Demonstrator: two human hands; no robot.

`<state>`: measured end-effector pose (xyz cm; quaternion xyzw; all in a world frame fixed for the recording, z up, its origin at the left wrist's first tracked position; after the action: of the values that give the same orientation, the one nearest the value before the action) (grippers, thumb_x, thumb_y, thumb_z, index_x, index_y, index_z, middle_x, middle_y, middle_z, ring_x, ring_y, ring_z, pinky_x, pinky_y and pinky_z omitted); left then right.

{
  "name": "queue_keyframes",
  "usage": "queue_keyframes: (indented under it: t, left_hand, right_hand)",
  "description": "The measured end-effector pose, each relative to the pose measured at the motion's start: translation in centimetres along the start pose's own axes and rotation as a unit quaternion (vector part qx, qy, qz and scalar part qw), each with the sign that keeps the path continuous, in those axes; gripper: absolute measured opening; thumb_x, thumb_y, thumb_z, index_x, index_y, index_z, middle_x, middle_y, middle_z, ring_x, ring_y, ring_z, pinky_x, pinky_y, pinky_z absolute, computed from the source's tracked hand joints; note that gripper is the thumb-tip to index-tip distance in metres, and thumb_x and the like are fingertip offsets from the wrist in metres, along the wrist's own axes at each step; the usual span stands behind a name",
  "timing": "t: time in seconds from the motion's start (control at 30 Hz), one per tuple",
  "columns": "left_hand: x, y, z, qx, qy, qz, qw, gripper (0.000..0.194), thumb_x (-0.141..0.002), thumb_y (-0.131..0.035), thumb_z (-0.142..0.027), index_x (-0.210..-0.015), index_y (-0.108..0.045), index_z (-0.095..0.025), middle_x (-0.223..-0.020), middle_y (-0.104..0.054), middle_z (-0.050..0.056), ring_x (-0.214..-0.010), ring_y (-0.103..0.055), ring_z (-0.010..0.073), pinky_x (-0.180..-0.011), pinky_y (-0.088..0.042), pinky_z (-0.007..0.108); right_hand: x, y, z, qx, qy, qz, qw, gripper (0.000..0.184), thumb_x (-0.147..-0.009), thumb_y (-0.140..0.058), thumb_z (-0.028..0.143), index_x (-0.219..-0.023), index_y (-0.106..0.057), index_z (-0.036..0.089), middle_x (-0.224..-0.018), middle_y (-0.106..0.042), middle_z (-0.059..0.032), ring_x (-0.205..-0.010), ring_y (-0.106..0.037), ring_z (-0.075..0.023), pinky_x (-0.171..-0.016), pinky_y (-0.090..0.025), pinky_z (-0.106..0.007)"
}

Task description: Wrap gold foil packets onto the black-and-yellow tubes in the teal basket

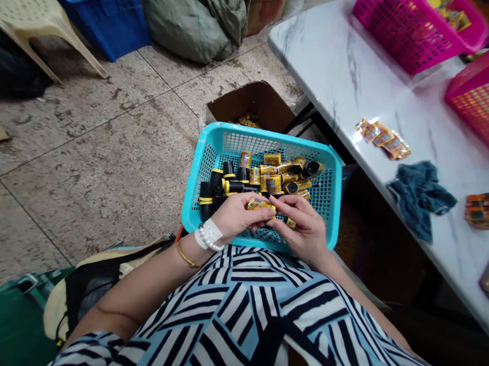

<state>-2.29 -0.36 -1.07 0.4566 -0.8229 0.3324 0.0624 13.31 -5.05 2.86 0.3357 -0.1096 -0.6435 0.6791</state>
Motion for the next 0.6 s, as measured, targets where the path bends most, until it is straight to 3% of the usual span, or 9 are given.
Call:
queue_keyframes:
  t: [0.2,0.27,0.37,0.5,0.6]
  left_hand:
    - [-0.3,-0.5,-0.6,0.009,0.026,0.038,0.999,0.052,-0.077,-0.073,-0.054,-0.111,-0.063,-0.016,-0.077,-0.067,0.002,-0.052,-0.059,0.0095,-0.044,-0.042,0.02]
    - [-0.2,0.0,-0.4,0.007,0.034,0.027,0.999,0.047,-0.08,-0.07,-0.053,-0.107,-0.063,-0.016,-0.079,-0.066,0.002,-0.051,-0.058,0.0084,-0.043,-0.04,0.019]
    - [-0.1,0.3,-0.1,-0.026,-0.005,0.02,0.999,0.037,-0.081,-0.071,-0.047,-0.097,-0.066,-0.014,-0.074,-0.065,0.002,-0.053,-0.055,0.008,-0.047,-0.043,0.019]
    - [0.2,-0.5,-0.8,-0.147,-0.14,0.007,0.979,0.024,-0.084,-0.07,-0.033,-0.102,-0.072,-0.017,-0.095,-0.072,0.007,-0.082,-0.066,0.0143,-0.073,-0.052,0.025]
    - [0.3,-1.1,-1.2,-0.169,-0.163,0.018,0.972,0.026,-0.086,-0.068,-0.032,-0.107,-0.072,-0.018,-0.099,-0.072,0.007,-0.087,-0.067,0.0159,-0.078,-0.053,0.026]
  right_hand:
    - [-0.2,1.1,-0.5,0.032,0.033,-0.043,0.998,0.051,-0.083,-0.074,0.019,-0.131,-0.062,0.031,-0.108,-0.067,-0.0064,-0.095,-0.065,-0.0209,-0.084,-0.056,-0.039]
    - [-0.2,1.1,-0.6,0.034,0.047,-0.037,0.998,0.05,-0.081,-0.075,0.018,-0.129,-0.063,0.029,-0.107,-0.069,-0.0066,-0.097,-0.066,-0.0214,-0.086,-0.057,-0.04]
    - [0.2,0.7,-0.9,0.015,0.036,-0.031,0.999,0.038,-0.078,-0.079,0.018,-0.114,-0.069,0.026,-0.102,-0.072,-0.0061,-0.095,-0.068,-0.0215,-0.084,-0.058,-0.039]
    - [0.8,0.0,-1.5,-0.105,-0.099,-0.08,0.986,0.021,-0.078,-0.079,0.026,-0.097,-0.072,0.024,-0.093,-0.073,-0.0042,-0.083,-0.069,-0.019,-0.073,-0.06,-0.035]
    - [0.8,-0.6,-1.7,-0.197,-0.219,-0.075,0.953,0.019,-0.078,-0.079,0.034,-0.091,-0.071,0.022,-0.082,-0.074,-0.0021,-0.071,-0.069,-0.017,-0.066,-0.061,-0.032]
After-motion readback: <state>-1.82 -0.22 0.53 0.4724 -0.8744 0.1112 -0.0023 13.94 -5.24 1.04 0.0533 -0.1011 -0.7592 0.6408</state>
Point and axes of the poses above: each hand's wrist, its own x-axis away from the middle knuckle, its own y-axis out of the back of the hand, z = x × y, the point moved 3 cm from there along -x, towards the middle knuckle
